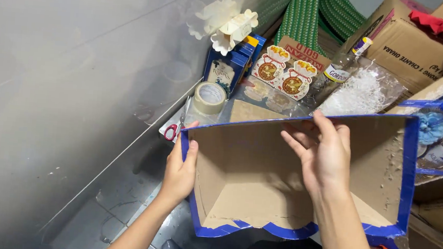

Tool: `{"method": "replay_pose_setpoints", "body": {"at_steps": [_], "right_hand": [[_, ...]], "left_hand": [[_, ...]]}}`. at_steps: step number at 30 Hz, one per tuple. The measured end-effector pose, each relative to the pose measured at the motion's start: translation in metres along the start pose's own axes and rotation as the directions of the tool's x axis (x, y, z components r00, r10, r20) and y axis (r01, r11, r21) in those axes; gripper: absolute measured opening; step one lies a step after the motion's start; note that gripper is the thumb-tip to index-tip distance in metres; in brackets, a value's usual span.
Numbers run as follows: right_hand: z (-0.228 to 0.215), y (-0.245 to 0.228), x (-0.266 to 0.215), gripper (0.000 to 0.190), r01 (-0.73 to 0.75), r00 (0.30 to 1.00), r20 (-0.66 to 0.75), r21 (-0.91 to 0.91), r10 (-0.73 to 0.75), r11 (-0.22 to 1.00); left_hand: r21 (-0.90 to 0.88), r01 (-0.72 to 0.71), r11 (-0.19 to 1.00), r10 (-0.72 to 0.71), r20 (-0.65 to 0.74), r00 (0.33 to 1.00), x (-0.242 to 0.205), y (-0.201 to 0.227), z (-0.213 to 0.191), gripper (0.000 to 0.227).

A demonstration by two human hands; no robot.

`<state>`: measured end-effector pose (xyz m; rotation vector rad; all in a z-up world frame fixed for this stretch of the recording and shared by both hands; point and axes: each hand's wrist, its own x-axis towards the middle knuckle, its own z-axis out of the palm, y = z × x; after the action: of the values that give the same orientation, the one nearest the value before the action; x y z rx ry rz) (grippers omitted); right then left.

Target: The person assembles a cardboard box by folding its flaps and securing the edges with blue tape. They use a hot glue gun to apply adhesive to the corners and press the cardboard into place to form the box structure.

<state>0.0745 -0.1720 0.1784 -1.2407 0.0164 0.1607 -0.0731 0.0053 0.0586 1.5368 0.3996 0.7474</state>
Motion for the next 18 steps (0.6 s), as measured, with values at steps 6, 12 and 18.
{"method": "replay_pose_setpoints", "body": {"at_steps": [6,12,18], "right_hand": [[-0.050,0.068,-0.001,0.044,0.142,0.932,0.356,-0.544,0.074,0.827],[-0.041,0.096,-0.044,0.047,0.255,0.705,0.509,-0.831,0.493,0.494],[-0.039,0.107,-0.048,0.044,0.373,0.538,0.570,-0.822,0.621,0.431]], "left_hand": [[0.043,0.150,0.988,-0.149,-0.024,0.989,0.008,-0.035,0.008,0.043],[0.098,0.160,0.982,-0.153,-0.069,0.986,0.012,-0.041,0.017,0.044],[0.183,0.132,0.974,-0.125,-0.052,0.991,0.013,-0.040,0.025,0.023]]}}
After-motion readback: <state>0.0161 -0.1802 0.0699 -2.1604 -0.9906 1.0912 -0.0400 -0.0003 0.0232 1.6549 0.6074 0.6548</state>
